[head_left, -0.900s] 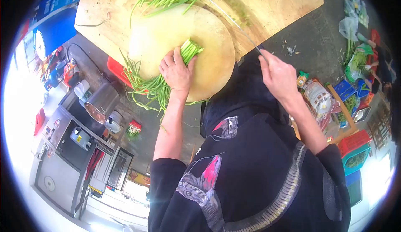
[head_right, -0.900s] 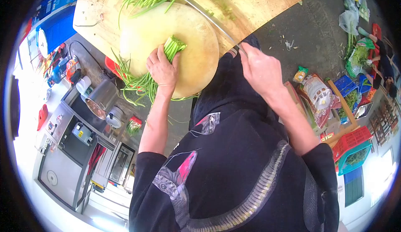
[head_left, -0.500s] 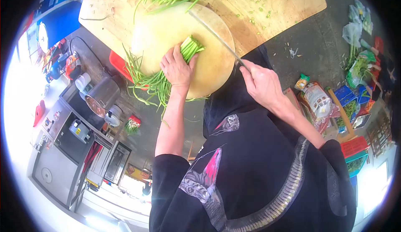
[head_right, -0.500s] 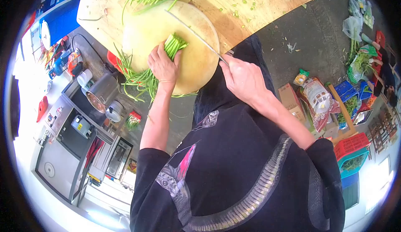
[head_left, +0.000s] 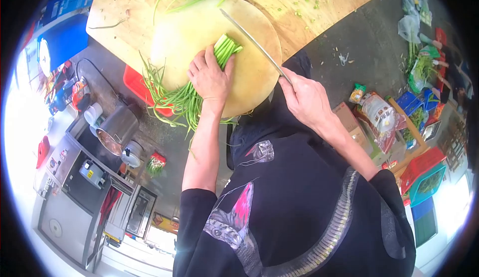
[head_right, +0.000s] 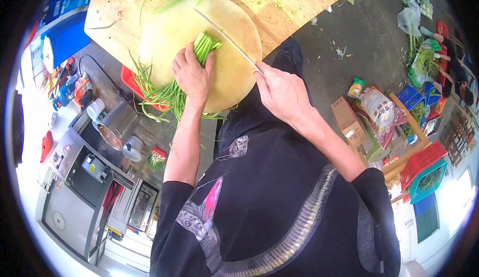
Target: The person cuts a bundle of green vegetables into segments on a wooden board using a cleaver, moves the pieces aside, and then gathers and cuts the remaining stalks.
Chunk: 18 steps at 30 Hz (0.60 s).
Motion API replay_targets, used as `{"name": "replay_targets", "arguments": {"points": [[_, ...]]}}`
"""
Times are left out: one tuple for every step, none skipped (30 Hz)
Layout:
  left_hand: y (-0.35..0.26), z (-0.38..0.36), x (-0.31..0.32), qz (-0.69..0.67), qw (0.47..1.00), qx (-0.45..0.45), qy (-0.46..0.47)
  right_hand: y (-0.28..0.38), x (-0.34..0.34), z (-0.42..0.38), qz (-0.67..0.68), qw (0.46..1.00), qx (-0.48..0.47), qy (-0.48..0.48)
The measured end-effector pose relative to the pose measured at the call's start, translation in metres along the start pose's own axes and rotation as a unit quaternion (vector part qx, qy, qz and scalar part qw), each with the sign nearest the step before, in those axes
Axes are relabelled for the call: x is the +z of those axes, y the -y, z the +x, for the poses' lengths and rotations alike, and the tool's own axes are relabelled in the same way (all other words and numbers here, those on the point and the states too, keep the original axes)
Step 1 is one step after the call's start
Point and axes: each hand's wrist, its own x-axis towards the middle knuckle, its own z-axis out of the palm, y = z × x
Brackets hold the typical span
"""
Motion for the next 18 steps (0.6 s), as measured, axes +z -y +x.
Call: {"name": "replay_targets", "arguments": {"points": [[0.0001, -0.0001, -0.0002, 0.003, 1.000, -0.002, 0.004, 0.0023, 0.0017, -0.0027, 0.008, 1.000, 0.003, 0.000], [-0.0007, 0.0023, 0.0007, 0.005, 1.000, -0.004, 0.005, 0.0053, 0.0019, -0.0043, 0.015, 1.000, 0.005, -0.002], [-0.0017, 0.0032, 0.0006, 0.003, 1.000, -0.004, -0.002, 0.0076, 0.0023, -0.0055, 0.023, 1.000, 0.008, -0.002], [-0.0026, 0.0033, -0.0007, -0.005, 1.000, -0.010, 0.007, 0.0099, 0.0039, -0.0060, 0.029, 0.999, 0.012, -0.005], [-0.0037, 0.0038, -0.0020, -0.013, 1.000, -0.015, 0.017, 0.0117, 0.0056, -0.0059, 0.036, 0.999, 0.016, -0.008], [-0.0047, 0.0042, -0.0029, -0.021, 0.999, -0.022, 0.025, 0.0115, 0.0072, -0.0056, 0.042, 0.999, 0.020, -0.011], [-0.0053, 0.0046, -0.0034, -0.021, 0.999, -0.020, 0.026, 0.0082, 0.0110, -0.0056, 0.037, 0.999, 0.007, -0.027], [-0.0057, 0.0054, -0.0036, -0.021, 0.999, -0.018, 0.026, 0.0064, 0.0111, -0.0040, 0.038, 0.999, 0.011, -0.022], [-0.0054, 0.0052, -0.0041, -0.020, 0.999, -0.018, 0.027, 0.0058, 0.0100, -0.0027, 0.041, 0.999, 0.015, -0.015], [-0.0047, 0.0046, -0.0051, -0.018, 0.999, -0.017, 0.030, 0.0059, 0.0096, -0.0024, 0.044, 0.999, 0.019, -0.007], [-0.0050, 0.0045, -0.0047, -0.019, 0.999, -0.016, 0.030, 0.0052, 0.0090, -0.0019, 0.046, 0.999, 0.019, -0.005], [-0.0052, 0.0048, -0.0037, -0.020, 0.999, -0.017, 0.029, 0.0041, 0.0083, -0.0006, 0.046, 0.999, 0.017, -0.003], [-0.0043, 0.0040, -0.0042, -0.017, 0.999, -0.016, 0.031, 0.0036, 0.0084, 0.0000, 0.048, 0.999, 0.016, -0.001], [-0.0036, 0.0030, -0.0045, -0.014, 0.999, -0.014, 0.033, 0.0033, 0.0092, -0.0002, 0.046, 0.999, 0.018, -0.002], [-0.0028, 0.0044, -0.0040, -0.012, 0.999, -0.012, 0.032, 0.0028, 0.0101, 0.0007, 0.045, 0.999, 0.018, -0.005], [-0.0034, 0.0058, -0.0032, -0.015, 0.999, -0.012, 0.035, 0.0020, 0.0098, 0.0017, 0.041, 0.999, 0.019, -0.008], [-0.0043, 0.0055, -0.0039, -0.017, 0.999, -0.012, 0.038, 0.0025, 0.0077, 0.0019, 0.040, 0.999, 0.024, 0.000], [-0.0043, 0.0051, -0.0056, -0.018, 0.999, -0.013, 0.041, 0.0040, 0.0048, 0.0022, 0.040, 0.999, 0.029, 0.008]]}}
